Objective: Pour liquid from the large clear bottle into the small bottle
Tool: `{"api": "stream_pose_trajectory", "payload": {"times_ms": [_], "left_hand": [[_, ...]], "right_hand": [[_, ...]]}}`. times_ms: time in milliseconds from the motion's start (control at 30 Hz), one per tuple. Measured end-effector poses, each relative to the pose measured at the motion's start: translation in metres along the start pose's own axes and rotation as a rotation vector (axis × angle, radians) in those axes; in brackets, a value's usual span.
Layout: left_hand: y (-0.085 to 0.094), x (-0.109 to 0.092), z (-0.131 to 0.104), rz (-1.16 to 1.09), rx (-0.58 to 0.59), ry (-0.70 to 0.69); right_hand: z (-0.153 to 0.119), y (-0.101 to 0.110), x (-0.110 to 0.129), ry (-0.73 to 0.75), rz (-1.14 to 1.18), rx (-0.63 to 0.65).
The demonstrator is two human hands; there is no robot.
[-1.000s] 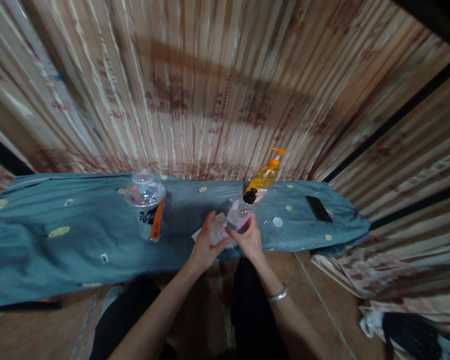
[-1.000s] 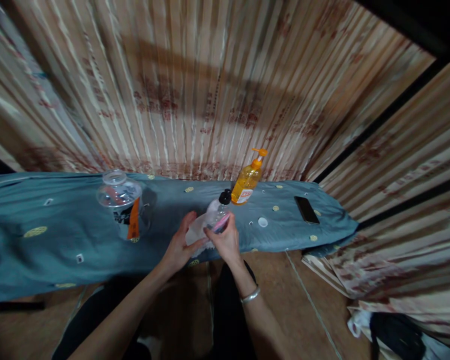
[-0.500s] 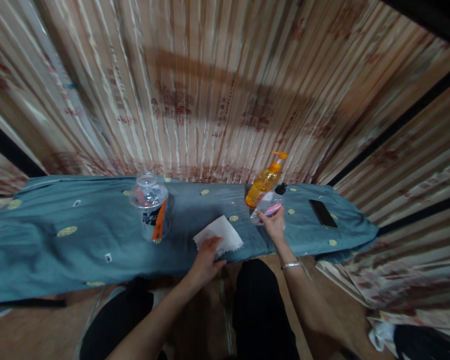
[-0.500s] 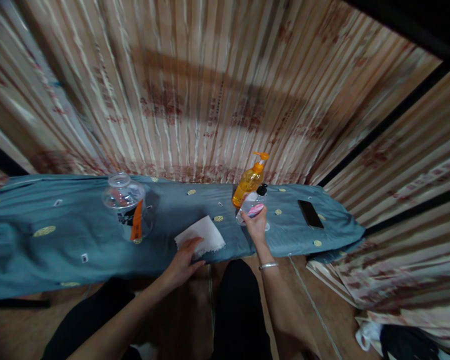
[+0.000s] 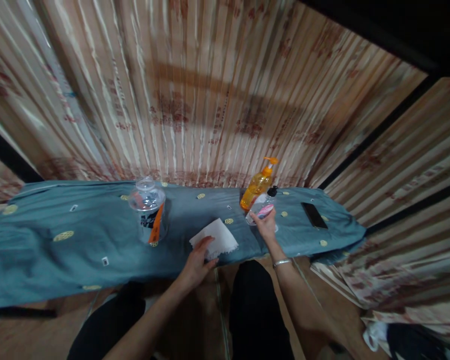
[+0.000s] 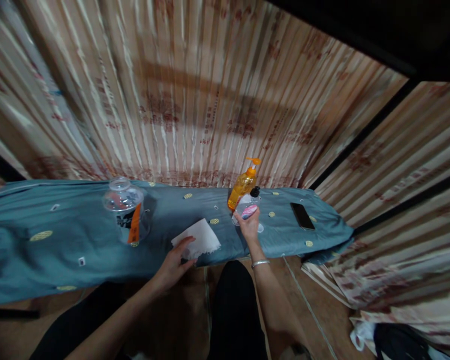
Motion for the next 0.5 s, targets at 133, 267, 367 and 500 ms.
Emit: {"api": "stream_pose_trajectory", "payload": {"times_ms": [133,267,367,500], "left_hand": [[0.017,-0.002,-0.004,-0.018,-0.064,0.010],[0.035,0.000,-0.011,-0.033,-0.116,0.020],[0.048,0.004,-0.018,-0.040,-0.154,0.032],[0.061,0.009,-0.032,-0.059,-0.205,0.059]], "right_hand": [[-0.008,0.004,-0.008,0.064,-0.093,0.032],[-0.014,0.015,-0.027,0.068,-0.485,0.099],[-0.016,0.025,-0.039,-0.002,-0.594,0.137],[-0.020,0.028,-0.042,-0.039,-0.659,0.182]]}}
Point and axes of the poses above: each hand's wrist, its own z-axis towards the middle knuckle, its own y-axis out of the back of the hand, x = y × z, the point moved 6 cm from there along z, towards the middle knuckle, and after that the axes turned 10 degrees about -z, right-handed, at the moved point
